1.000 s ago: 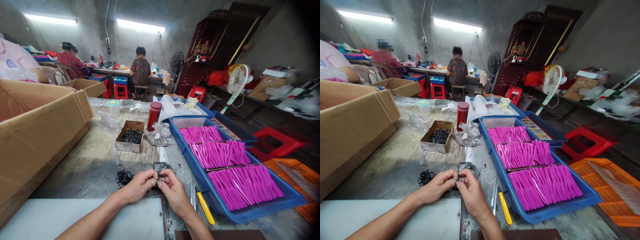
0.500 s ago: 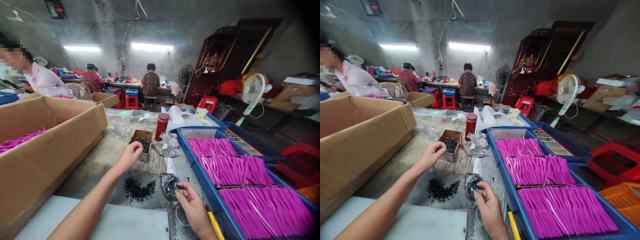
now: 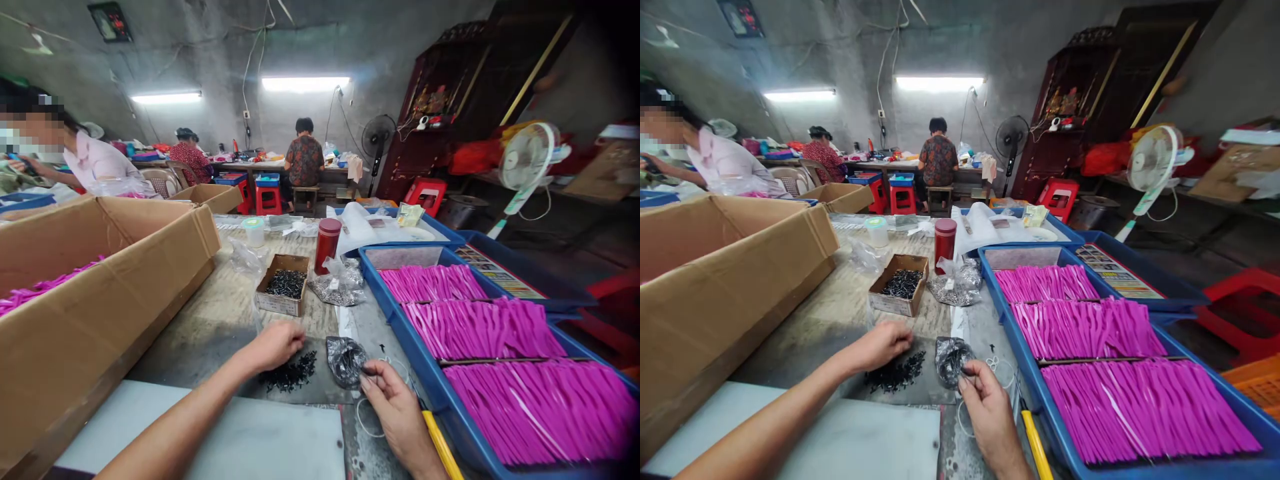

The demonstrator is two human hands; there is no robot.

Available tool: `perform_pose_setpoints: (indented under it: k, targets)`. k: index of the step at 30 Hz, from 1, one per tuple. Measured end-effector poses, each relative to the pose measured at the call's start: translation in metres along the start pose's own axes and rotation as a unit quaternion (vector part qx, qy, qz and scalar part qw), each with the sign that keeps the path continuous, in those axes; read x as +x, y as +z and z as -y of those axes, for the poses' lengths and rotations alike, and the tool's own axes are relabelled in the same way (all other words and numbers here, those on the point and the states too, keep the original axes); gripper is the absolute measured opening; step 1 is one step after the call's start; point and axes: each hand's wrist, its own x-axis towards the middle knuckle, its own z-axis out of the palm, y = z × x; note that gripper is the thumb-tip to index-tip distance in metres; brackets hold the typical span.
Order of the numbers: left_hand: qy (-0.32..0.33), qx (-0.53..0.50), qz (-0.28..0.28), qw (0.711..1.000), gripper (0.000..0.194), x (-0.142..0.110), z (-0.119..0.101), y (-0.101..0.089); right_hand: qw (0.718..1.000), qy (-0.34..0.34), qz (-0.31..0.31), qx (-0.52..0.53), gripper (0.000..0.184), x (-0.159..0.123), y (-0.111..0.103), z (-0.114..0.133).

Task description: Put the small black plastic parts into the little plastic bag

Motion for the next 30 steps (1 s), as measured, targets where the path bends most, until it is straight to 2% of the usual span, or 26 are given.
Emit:
perform_pose_setpoints:
  k: [3,9,14,20,26,30]
  targets:
    - [-0.017,0.015,0.030,0.999,0.015,-0.004,0.001,0.012,1.000,-0.002,0.004,0.000,0.026,0.000,0.000,0.000]
    - [-0.033,0.054,0.059,0.996,0.016,0.000,-0.001,0.018,1.000,-0.003,-0.002,-0.017,0.022,-0.001,0.002,0.000]
    - [-0.028,0.066,0.039,0.997,0.020,-0.004,0.000,0.021,1.000,-0.005,-0.001,-0.015,0.020,-0.001,0.003,0.001]
    - [-0.041,0.046,0.011,0.998,0.018,-0.007,0.004,0.013,1.000,-0.017,-0.009,-0.017,0.020,-0.003,0.004,0.004]
    - [-0.027,0.065,0.051,0.996,0.014,-0.003,-0.004,0.020,0.999,-0.020,-0.013,-0.035,0.018,-0.003,0.005,0.002]
    - [-0.030,0.091,0.052,0.994,0.016,-0.003,-0.004,0.025,0.999,-0.026,-0.001,-0.042,0.017,-0.003,0.004,0.003]
